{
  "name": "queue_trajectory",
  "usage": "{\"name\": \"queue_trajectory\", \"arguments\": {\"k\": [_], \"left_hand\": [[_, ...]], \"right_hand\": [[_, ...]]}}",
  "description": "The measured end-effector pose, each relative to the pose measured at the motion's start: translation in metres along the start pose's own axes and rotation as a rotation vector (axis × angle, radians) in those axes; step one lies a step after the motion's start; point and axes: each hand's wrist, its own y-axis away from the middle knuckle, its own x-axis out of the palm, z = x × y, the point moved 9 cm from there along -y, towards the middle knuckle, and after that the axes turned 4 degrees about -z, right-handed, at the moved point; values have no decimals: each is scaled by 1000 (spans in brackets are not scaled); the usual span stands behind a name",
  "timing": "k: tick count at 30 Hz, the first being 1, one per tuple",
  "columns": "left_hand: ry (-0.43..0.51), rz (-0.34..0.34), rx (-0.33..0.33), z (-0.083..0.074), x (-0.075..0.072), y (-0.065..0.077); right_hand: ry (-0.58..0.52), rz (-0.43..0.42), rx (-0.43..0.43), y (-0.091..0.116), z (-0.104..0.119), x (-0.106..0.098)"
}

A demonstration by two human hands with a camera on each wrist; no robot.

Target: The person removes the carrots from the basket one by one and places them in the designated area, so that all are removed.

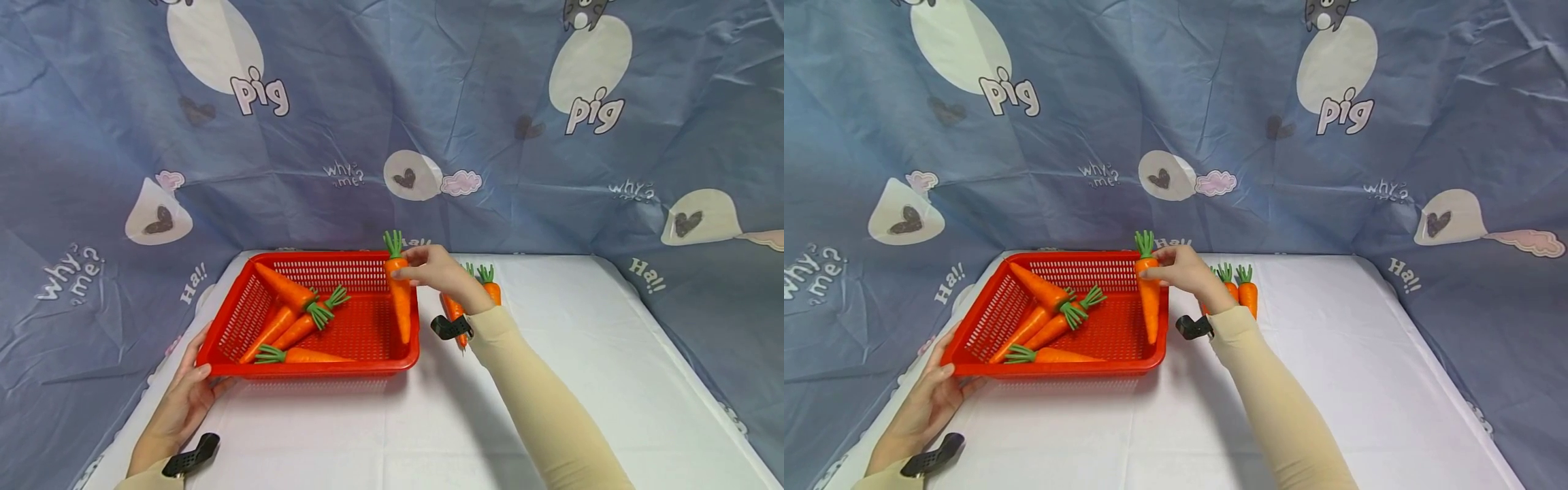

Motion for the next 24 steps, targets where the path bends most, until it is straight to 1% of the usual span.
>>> {"name": "queue_trajectory", "arguments": {"k": [5, 9, 15, 20, 24], "left_hand": [[4, 0, -3, 1, 0, -1], [-2, 2, -5, 1, 1, -1], [19, 32, 8, 1, 3, 0], [27, 28, 10, 1, 1, 1], [23, 15, -3, 2, 0, 0]], "right_hand": [[-11, -18, 8, 4, -3, -11], [2, -34, 13, 8, -5, -21], [42, -63, 34, 11, -19, -38], [65, -64, 48, 15, -28, -51], [32, -57, 46, 19, -36, -61]]}}
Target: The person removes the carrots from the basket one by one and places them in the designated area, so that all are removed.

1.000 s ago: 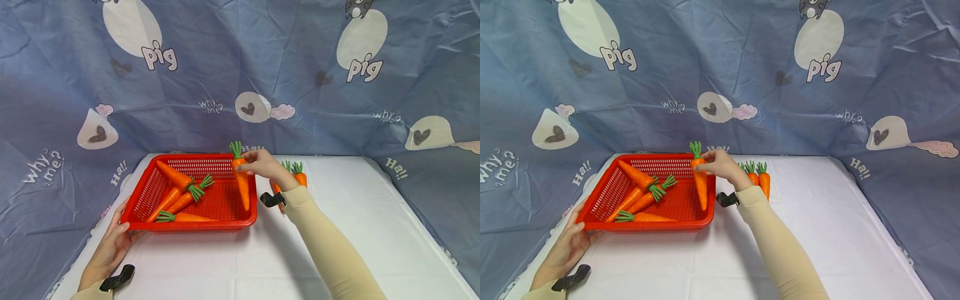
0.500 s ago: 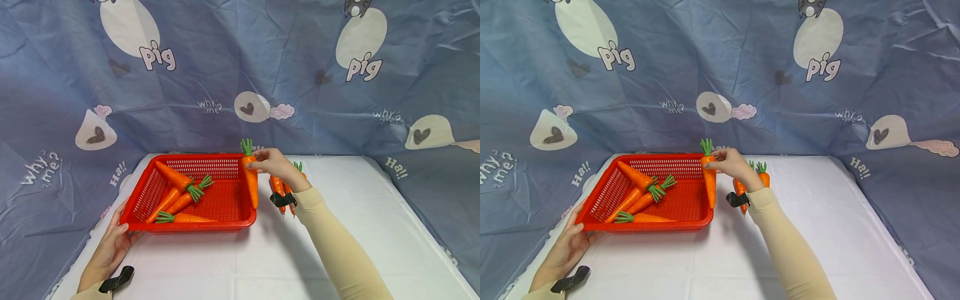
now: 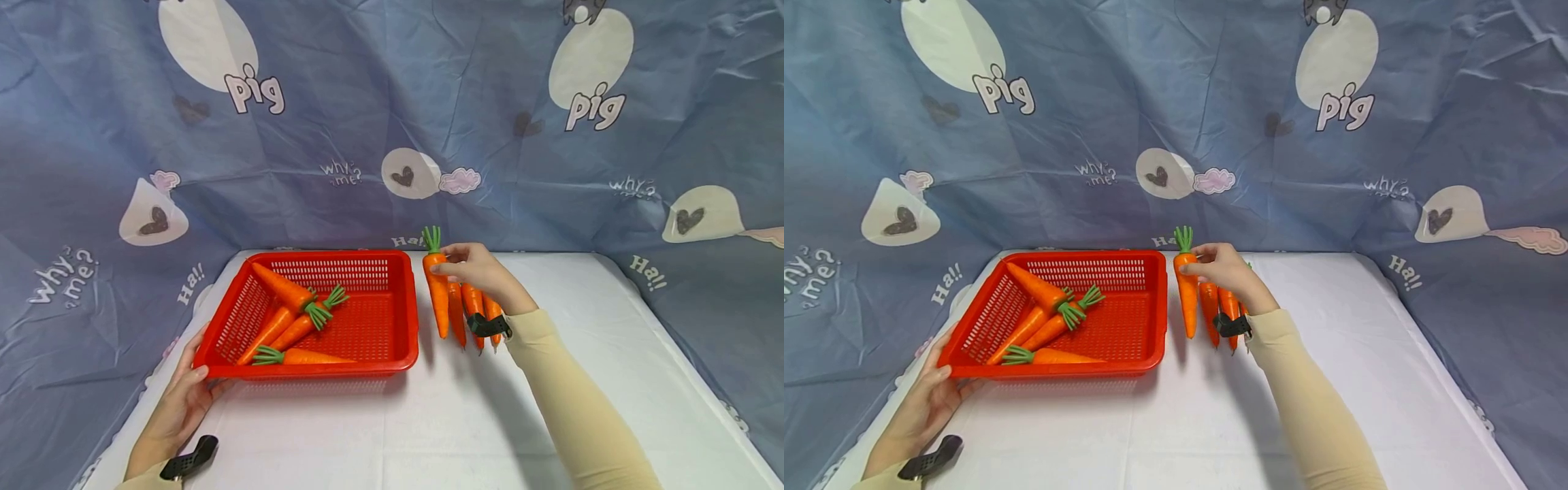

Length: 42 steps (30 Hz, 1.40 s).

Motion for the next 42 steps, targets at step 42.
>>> {"name": "queue_trajectory", "arguments": {"k": [42], "left_hand": [[-29, 3, -17, -1, 1, 0]], "right_hand": [[-80, -44, 80, 12, -88, -67]]}}
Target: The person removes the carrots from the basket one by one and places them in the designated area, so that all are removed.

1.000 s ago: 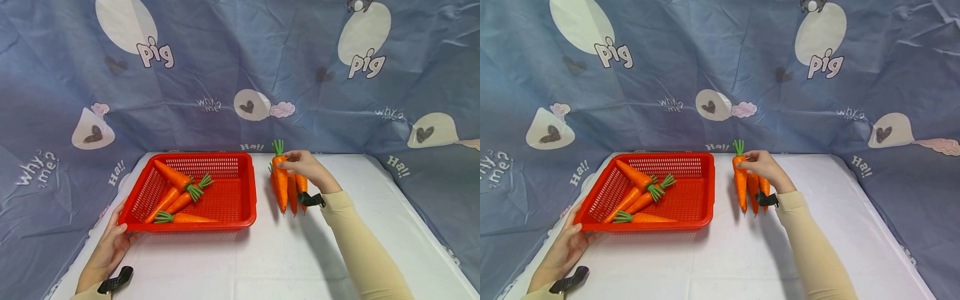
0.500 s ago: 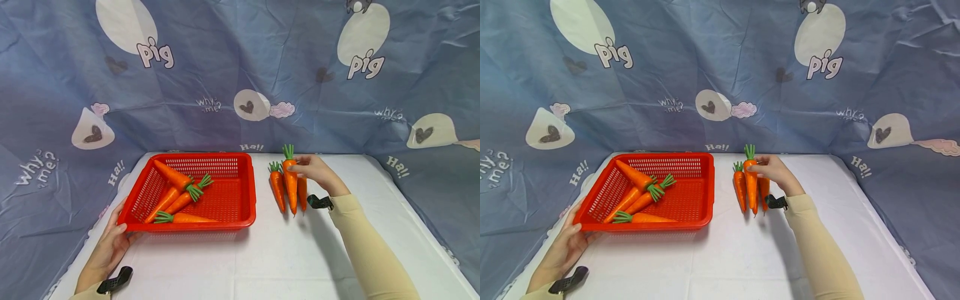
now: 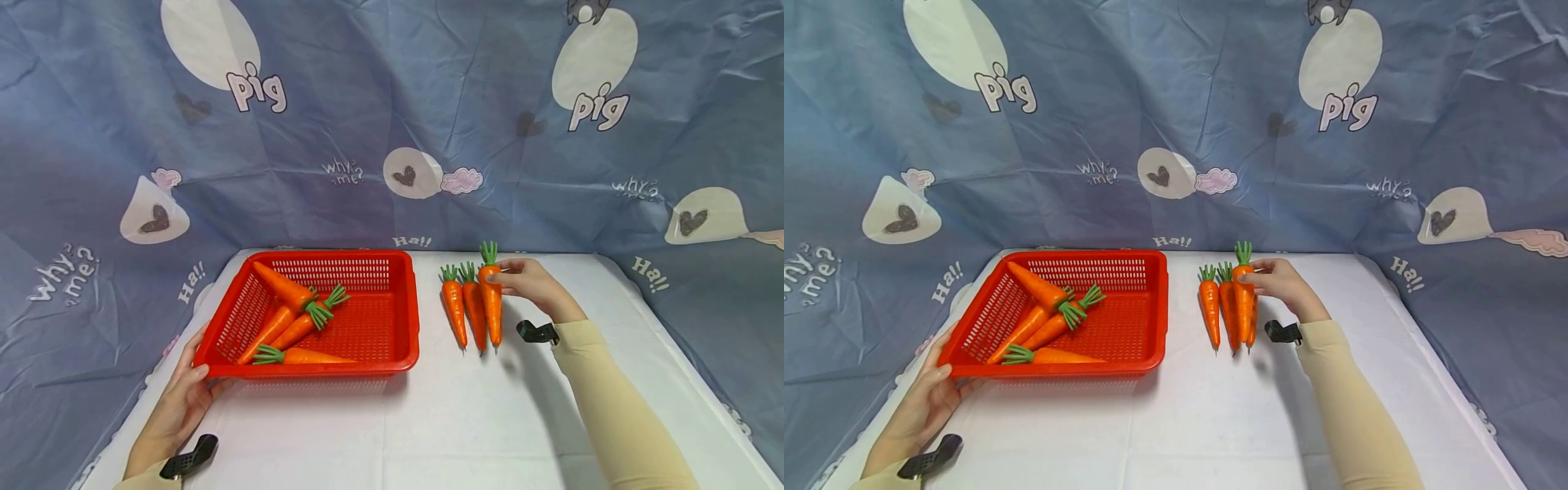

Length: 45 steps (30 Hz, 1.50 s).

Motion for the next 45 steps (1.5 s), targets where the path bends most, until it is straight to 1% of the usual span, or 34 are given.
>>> {"name": "queue_trajectory", "arguments": {"k": [6, 10, 17, 25, 29, 35, 40, 45], "left_hand": [[4, -19, -2, 1, -2, -1], [1, -26, 2, 1, -2, -1], [-10, -17, 3, 1, -1, 0], [-20, -31, -5, 1, -1, -1], [-2, -19, -4, 0, 0, 0], [9, 0, 28, 0, 1, 1], [-5, -1, 29, 0, 1, 1], [-7, -6, 28, 0, 1, 0]], "right_hand": [[-23, 22, 2, 2, -9, -8], [-22, 15, 25, 3, -18, -15], [-29, -6, 64, 7, -31, -31], [-19, -7, 93, 11, -42, -42], [-28, -6, 103, 11, -50, -44], [-39, 9, 133, 8, -64, -43], [3, 20, 164, 4, -74, -41], [44, 20, 180, 0, -77, -39]]}}
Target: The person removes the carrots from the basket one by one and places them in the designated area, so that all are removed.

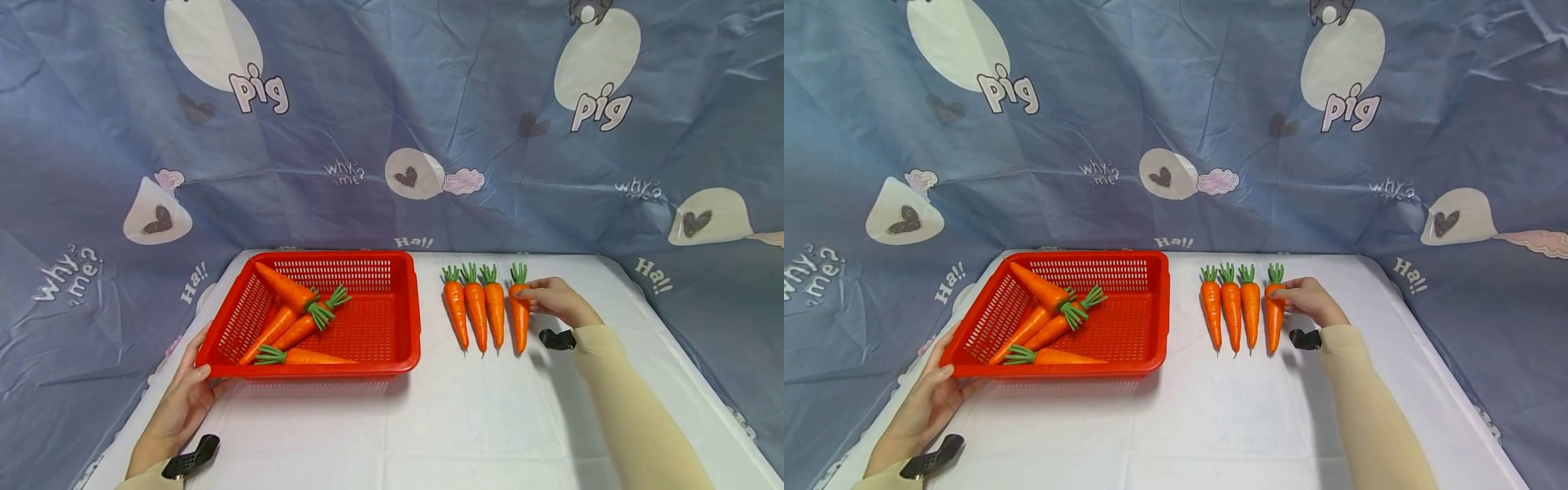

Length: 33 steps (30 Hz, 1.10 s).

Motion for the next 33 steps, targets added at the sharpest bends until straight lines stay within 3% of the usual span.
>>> {"name": "queue_trajectory", "arguments": {"k": [33], "left_hand": [[-38, -33, -45, -1, 3, 1]], "right_hand": [[105, 32, 4, -11, -1, 7]]}}
